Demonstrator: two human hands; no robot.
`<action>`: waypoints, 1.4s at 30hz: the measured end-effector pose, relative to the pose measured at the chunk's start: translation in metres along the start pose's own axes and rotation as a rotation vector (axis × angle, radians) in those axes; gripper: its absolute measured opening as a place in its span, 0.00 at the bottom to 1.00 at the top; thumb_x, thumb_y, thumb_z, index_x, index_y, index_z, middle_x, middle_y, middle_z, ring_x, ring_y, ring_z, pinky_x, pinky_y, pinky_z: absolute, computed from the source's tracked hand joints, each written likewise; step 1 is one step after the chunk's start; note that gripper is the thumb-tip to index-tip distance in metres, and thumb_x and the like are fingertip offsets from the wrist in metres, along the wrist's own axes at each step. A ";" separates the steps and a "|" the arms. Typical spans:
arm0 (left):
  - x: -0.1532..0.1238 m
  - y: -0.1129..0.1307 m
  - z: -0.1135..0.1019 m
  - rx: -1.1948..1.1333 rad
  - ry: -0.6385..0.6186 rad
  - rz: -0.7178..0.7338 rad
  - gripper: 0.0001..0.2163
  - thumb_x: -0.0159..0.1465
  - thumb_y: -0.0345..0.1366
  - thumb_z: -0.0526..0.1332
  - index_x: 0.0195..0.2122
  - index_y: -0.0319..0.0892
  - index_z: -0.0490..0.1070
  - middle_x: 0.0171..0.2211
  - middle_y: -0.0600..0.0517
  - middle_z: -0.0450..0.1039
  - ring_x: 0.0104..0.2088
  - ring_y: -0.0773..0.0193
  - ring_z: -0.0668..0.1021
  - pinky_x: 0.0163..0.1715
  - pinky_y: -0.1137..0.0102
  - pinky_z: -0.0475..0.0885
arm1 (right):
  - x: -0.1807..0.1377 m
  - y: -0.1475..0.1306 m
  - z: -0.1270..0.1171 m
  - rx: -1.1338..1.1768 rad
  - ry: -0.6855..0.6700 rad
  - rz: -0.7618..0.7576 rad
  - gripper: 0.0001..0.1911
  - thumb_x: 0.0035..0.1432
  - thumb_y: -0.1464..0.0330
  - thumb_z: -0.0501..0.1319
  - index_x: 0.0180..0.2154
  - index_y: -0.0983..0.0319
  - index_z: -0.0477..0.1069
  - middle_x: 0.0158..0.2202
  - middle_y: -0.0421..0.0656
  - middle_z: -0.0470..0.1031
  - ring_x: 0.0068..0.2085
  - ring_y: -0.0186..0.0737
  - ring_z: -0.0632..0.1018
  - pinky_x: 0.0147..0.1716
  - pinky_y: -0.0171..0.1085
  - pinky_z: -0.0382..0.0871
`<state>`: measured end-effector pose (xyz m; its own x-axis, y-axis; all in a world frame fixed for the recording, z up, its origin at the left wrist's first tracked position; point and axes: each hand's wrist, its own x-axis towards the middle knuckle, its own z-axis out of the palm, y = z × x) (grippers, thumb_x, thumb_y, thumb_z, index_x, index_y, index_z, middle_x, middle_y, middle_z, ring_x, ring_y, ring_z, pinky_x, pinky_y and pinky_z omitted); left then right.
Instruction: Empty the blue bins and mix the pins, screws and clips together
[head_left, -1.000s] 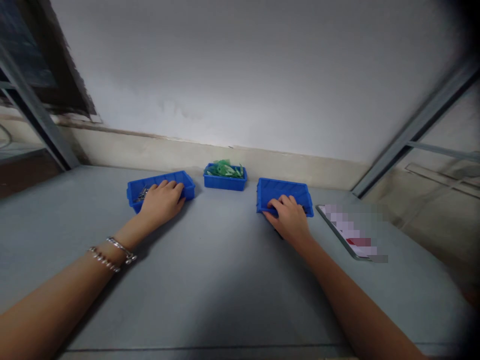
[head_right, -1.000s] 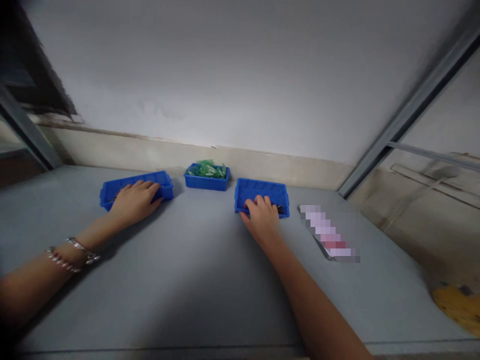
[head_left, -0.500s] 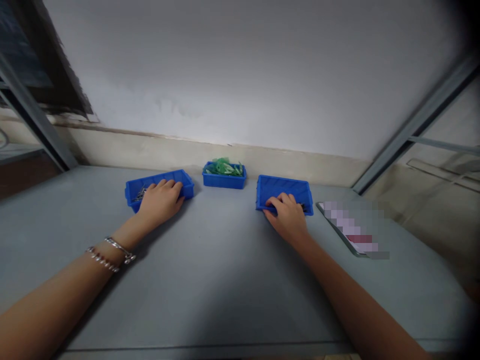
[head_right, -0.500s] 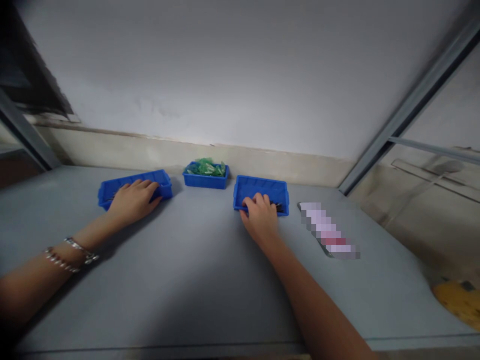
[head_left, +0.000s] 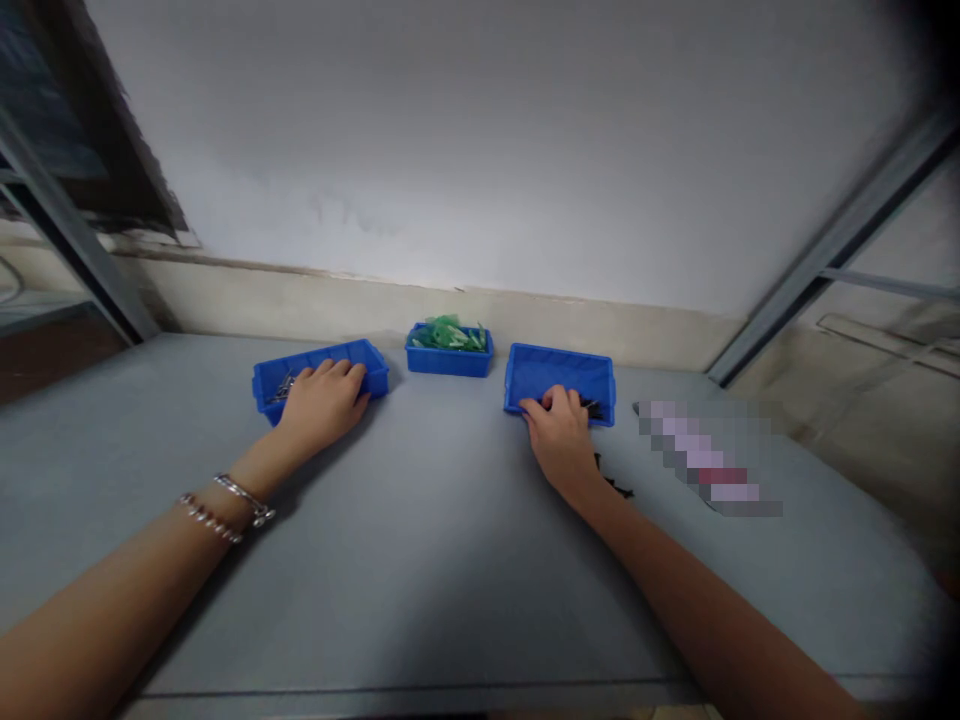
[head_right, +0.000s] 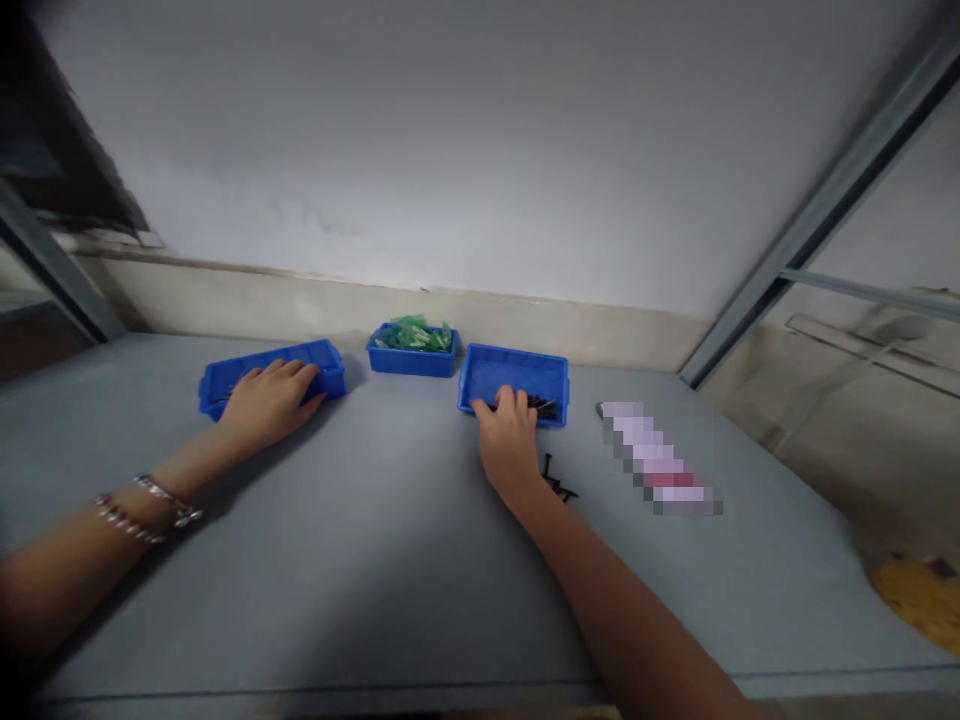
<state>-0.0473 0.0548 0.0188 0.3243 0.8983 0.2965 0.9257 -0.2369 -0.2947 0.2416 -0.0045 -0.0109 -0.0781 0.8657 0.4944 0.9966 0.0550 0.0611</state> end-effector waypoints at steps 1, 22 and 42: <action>0.000 0.000 0.000 0.005 -0.002 0.001 0.12 0.61 0.37 0.51 0.41 0.37 0.68 0.40 0.39 0.71 0.43 0.47 0.71 0.36 0.59 0.67 | -0.001 -0.002 0.002 0.008 -0.012 -0.016 0.15 0.59 0.73 0.50 0.41 0.57 0.73 0.37 0.48 0.64 0.39 0.45 0.63 0.33 0.38 0.54; 0.000 0.000 0.001 0.007 0.000 0.011 0.12 0.62 0.37 0.51 0.41 0.36 0.67 0.41 0.39 0.70 0.44 0.46 0.71 0.37 0.59 0.66 | 0.010 0.039 -0.030 0.244 0.281 0.120 0.16 0.57 0.70 0.52 0.47 0.63 0.68 0.42 0.50 0.63 0.40 0.43 0.69 0.40 0.39 0.64; 0.000 -0.001 0.004 0.004 0.038 0.019 0.11 0.61 0.37 0.53 0.40 0.36 0.68 0.39 0.39 0.71 0.42 0.46 0.72 0.34 0.59 0.68 | 0.015 0.059 -0.017 0.251 0.349 0.164 0.12 0.58 0.65 0.53 0.39 0.63 0.72 0.37 0.48 0.61 0.34 0.42 0.67 0.34 0.42 0.66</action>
<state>-0.0494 0.0565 0.0157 0.3487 0.8789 0.3255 0.9188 -0.2520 -0.3038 0.2989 0.0029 0.0147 0.1201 0.6563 0.7449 0.9686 0.0869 -0.2328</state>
